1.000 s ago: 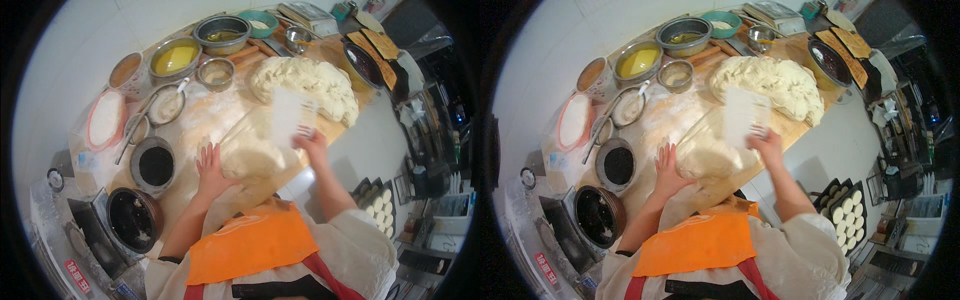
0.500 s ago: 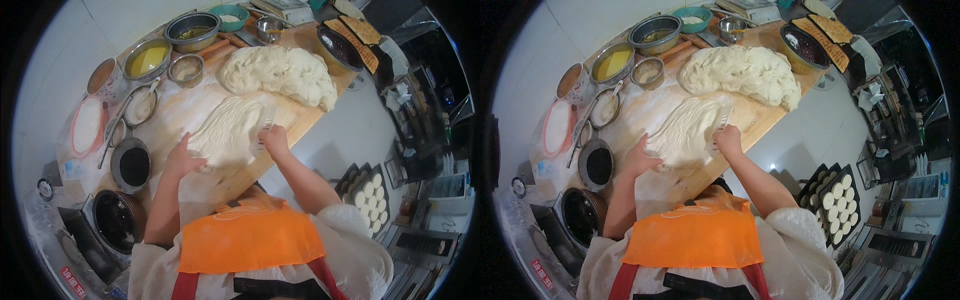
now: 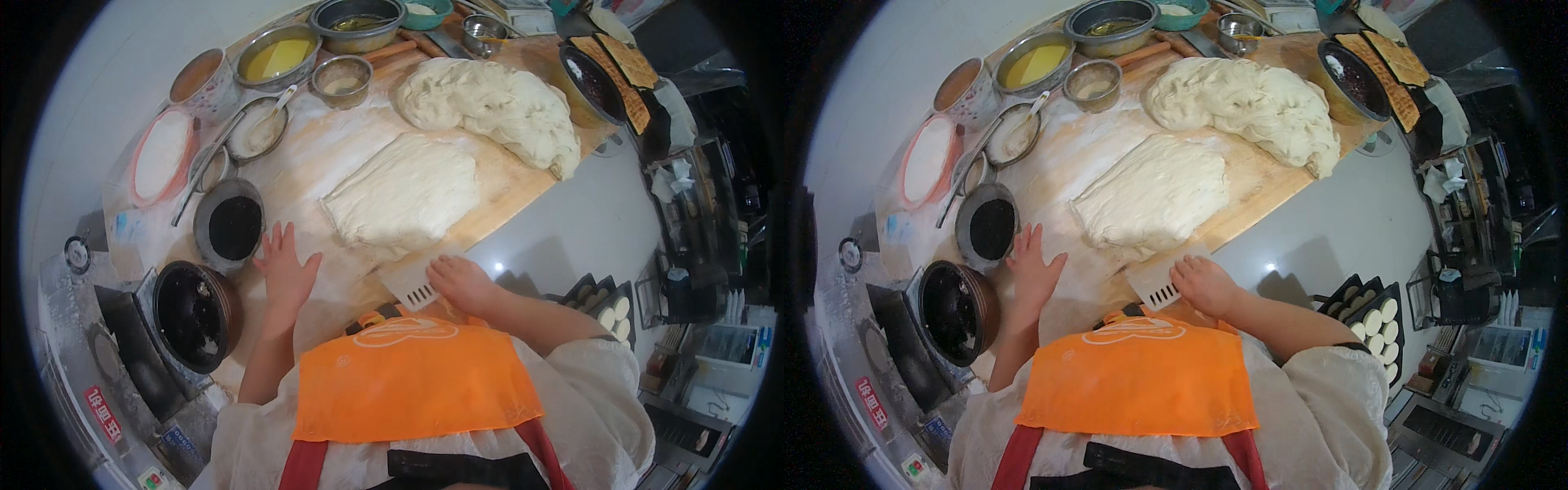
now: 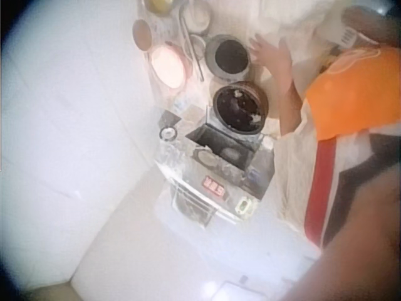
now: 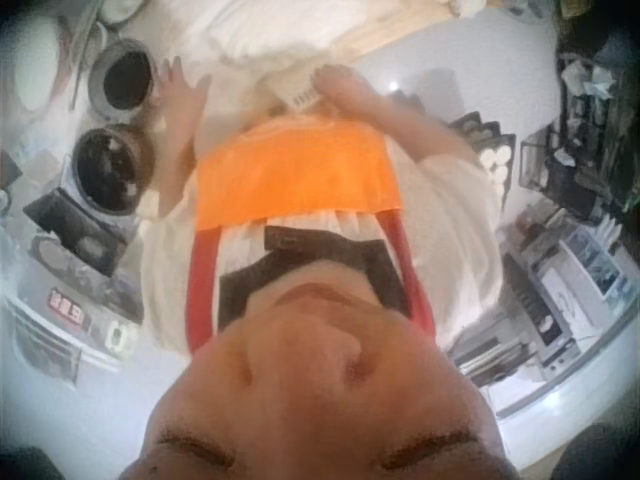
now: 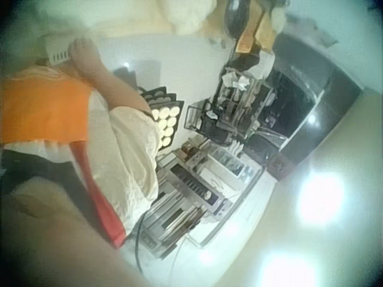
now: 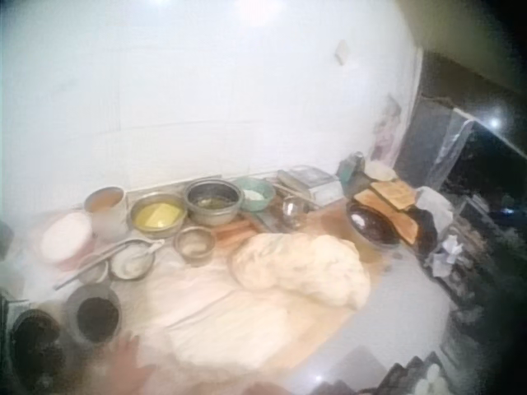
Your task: The person prepares dough by cutting it into portions, filling some with a dark paste, shaping them into buns, and dipping others into a white powder before placing them on a baking tray.
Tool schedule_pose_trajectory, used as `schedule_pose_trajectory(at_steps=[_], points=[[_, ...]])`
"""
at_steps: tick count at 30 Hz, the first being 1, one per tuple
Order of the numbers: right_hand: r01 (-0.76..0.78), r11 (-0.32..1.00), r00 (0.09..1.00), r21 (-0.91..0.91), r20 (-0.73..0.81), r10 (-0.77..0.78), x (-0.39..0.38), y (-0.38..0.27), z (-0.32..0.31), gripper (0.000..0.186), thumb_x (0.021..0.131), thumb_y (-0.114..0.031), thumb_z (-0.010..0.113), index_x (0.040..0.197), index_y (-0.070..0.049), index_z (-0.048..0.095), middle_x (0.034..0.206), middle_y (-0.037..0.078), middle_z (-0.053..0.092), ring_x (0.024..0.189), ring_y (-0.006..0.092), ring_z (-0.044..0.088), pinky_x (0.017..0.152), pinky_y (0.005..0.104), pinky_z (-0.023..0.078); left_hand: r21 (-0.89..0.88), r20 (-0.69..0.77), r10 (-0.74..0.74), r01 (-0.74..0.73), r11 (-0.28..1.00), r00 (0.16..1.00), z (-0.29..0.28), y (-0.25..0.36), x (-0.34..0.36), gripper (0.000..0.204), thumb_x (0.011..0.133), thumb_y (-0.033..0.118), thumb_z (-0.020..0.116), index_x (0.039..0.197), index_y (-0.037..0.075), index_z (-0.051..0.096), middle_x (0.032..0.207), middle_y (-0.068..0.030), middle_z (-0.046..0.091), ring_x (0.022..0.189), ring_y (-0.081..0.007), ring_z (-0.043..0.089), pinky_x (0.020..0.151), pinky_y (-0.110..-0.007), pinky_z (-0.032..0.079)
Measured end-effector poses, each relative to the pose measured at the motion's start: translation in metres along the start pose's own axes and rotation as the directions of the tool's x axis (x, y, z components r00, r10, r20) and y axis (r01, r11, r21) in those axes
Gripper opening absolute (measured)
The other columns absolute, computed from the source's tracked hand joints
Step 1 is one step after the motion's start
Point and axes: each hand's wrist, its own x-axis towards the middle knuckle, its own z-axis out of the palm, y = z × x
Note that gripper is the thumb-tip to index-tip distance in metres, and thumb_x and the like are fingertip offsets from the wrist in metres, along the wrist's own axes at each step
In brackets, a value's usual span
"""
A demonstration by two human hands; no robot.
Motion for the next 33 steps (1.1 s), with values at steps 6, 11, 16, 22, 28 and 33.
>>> schedule_pose_trajectory(at_steps=[6, 11, 16, 22, 28, 33], points=[[-0.135, 0.979, 0.98, -0.155, -0.166, 0.108, 0.069, 0.019, 0.027, 0.016, 0.074, -0.015, 0.059, 0.084, -0.003, 0.06, 0.083, 0.011, 0.061, 0.082, 0.0297, 0.062, 0.069, 0.0398, 0.051, -0.237, -0.12, 0.136, -0.161, 0.958, 0.983, 0.01, -0.023, -0.025, 0.07, 0.079, 0.026, 0.071, 0.139, 0.003, 0.041, 0.145, -0.0191, 0.041, 0.135, -0.0378, 0.035, 0.111, -0.055, 0.023], [-0.297, 0.947, 0.913, -0.126, 0.253, 0.32, 0.116, 0.031, -0.021, 0.013, 0.074, -0.011, 0.058, 0.084, -0.004, 0.061, 0.092, 0.016, 0.066, 0.085, 0.034, 0.065, 0.07, 0.0414, 0.053, -0.442, -0.167, 0.205, -0.259, 0.859, 0.964, 0.019, 0.003, -0.036, 0.063, 0.081, 0.02, 0.069, 0.136, 0.001, 0.045, 0.138, -0.0206, 0.048, 0.131, -0.0365, 0.042, 0.109, -0.041, 0.032], [-0.259, 0.965, 0.938, -0.039, -0.246, 0.242, -0.031, 0.016, -0.012, 0.014, 0.073, -0.005, 0.056, 0.087, -0.002, 0.058, 0.091, 0.014, 0.063, 0.086, 0.0323, 0.063, 0.073, 0.0393, 0.053, -0.475, -0.191, 0.138, -0.214, 0.853, 0.972, 0.028, -0.011, -0.051, 0.058, 0.081, 0.017, 0.068, 0.133, -0.001, 0.049, 0.133, -0.0212, 0.053, 0.124, -0.0337, 0.051, 0.103, -0.038, 0.04], [-0.069, 0.973, 0.935, -0.219, -0.354, -0.013, 0.019, 0.086, 0.024, 0.02, 0.072, -0.01, 0.059, 0.091, -0.003, 0.058, 0.089, 0.013, 0.06, 0.083, 0.0287, 0.059, 0.078, 0.0393, 0.051, -0.557, -0.153, 0.024, -0.106, 0.824, 0.988, 0.046, -0.013, -0.081, 0.056, 0.08, 0.015, 0.067, 0.131, -0.002, 0.051, 0.128, -0.022, 0.057, 0.118, -0.0352, 0.056, 0.098, -0.039, 0.044], [-0.124, 0.971, 0.992, -0.202, -0.054, 0.116, 0.136, 0.144, -0.028, 0.01, 0.076, -0.014, 0.059, 0.08, -0.007, 0.066, 0.078, 0.013, 0.067, 0.079, 0.0305, 0.066, 0.069, 0.0424, 0.053, -0.575, -0.173, 0.085, -0.171, 0.8, 0.981, 0.051, 0.04, -0.064, 0.053, 0.081, 0.014, 0.066, 0.129, -0.003, 0.052, 0.125, -0.0221, 0.06, 0.115, -0.0331, 0.058, 0.096, -0.036, 0.045], [-0.035, 0.967, 0.996, -0.253, 0.072, 0.055, 0.032, 0.082, -0.06, 0.018, 0.078, -0.01, 0.056, 0.091, -0.004, 0.067, 0.081, 0.013, 0.065, 0.079, 0.0307, 0.065, 0.067, 0.0446, 0.053, -0.663, -0.264, -0.078, -0.122, 0.738, 0.961, 0.039, 0.046, -0.068, 0.048, 0.082, 0.009, 0.064, 0.128, -0.001, 0.054, 0.123, -0.0192, 0.062, 0.114, -0.0292, 0.06, 0.097, -0.035, 0.045]])
